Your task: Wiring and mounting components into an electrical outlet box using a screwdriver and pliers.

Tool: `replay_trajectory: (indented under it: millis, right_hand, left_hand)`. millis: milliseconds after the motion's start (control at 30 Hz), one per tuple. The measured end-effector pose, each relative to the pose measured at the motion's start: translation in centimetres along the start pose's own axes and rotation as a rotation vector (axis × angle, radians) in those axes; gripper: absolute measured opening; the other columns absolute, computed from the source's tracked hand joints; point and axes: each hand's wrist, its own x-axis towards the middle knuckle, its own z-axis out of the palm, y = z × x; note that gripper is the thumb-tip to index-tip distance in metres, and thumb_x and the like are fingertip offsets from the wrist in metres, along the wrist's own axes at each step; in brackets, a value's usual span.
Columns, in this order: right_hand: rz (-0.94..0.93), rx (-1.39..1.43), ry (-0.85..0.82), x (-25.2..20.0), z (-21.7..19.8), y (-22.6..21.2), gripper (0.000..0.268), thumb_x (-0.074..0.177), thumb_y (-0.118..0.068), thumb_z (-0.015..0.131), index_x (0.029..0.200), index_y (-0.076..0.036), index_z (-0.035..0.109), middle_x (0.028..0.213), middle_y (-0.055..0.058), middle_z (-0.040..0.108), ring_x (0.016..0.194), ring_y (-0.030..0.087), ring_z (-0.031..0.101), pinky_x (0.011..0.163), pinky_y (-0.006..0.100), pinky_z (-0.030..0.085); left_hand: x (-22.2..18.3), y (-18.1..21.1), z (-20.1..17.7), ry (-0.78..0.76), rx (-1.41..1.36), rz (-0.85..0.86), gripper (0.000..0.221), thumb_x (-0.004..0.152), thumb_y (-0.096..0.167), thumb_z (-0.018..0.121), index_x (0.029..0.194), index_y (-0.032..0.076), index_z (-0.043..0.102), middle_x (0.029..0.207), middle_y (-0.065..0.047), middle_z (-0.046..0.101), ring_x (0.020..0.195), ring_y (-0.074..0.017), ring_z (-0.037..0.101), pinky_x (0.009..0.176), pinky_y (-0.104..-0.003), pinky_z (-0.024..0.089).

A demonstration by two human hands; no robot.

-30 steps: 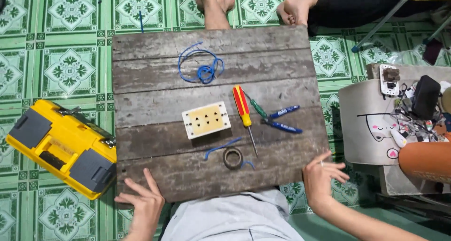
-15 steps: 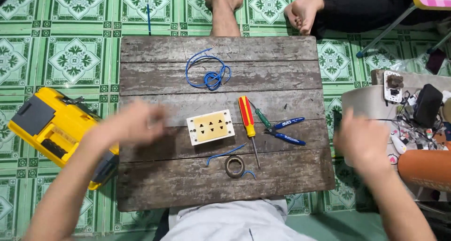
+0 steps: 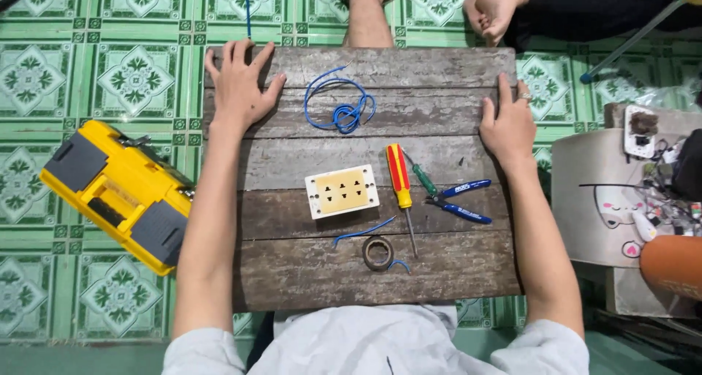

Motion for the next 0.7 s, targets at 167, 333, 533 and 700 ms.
replay_trajectory:
  millis: [167,333,533,700]
  right_hand:
    - [-0.004,-0.036,-0.022,-0.5,0.2,0.1,0.053,0.111,-0.032,0.053,0.16,-0.012,0.046,0.151,0.036,0.041,0.113,0.055,0.062,0.087,0.056,0.052]
    - [-0.055,-0.01,-0.03,-1.8,-1.1,-0.9,0.051,0.113,-0.024,0.055,0.16,-0.005,0.046,0.15,0.036,0.039,0.115,0.056,0.06,0.089,0.056,0.052]
    - [-0.138,0.192,0.033,-1.8,-2.1,-0.5,0.049,0.109,-0.009,0.068,0.152,0.008,0.052,0.145,0.04,0.042,0.123,0.056,0.053,0.1,0.056,0.047]
    - [-0.444,0.295,0.638,-2.1,-6.3,-5.0,0.025,0.083,0.022,0.067,0.102,0.008,0.074,0.112,0.019,0.067,0.104,0.032,0.058,0.091,0.043,0.051]
  left_hand:
    - [-1.1,0.2,-0.3,0.016,0.002,-0.003,0.055,0.098,0.042,0.064,0.146,0.015,0.063,0.136,-0.022,0.052,0.129,-0.0402,0.041,0.109,-0.068,0.013]
    - [-2.2,0.8,-1.2,0.057,0.005,0.021,0.052,0.099,0.036,0.069,0.145,0.011,0.065,0.135,-0.022,0.053,0.127,-0.0398,0.041,0.109,-0.066,0.012]
    - [-2.9,1.5,-0.7,0.051,-0.26,-0.044,0.054,0.093,0.04,0.076,0.138,0.012,0.065,0.142,-0.017,0.051,0.14,-0.04,0.038,0.116,-0.067,0.007]
    - [-5.3,8.7,-5.9,0.162,-0.591,0.238,0.039,0.091,0.03,0.071,0.119,0.003,0.068,0.136,-0.017,0.053,0.134,-0.037,0.047,0.117,-0.06,0.045]
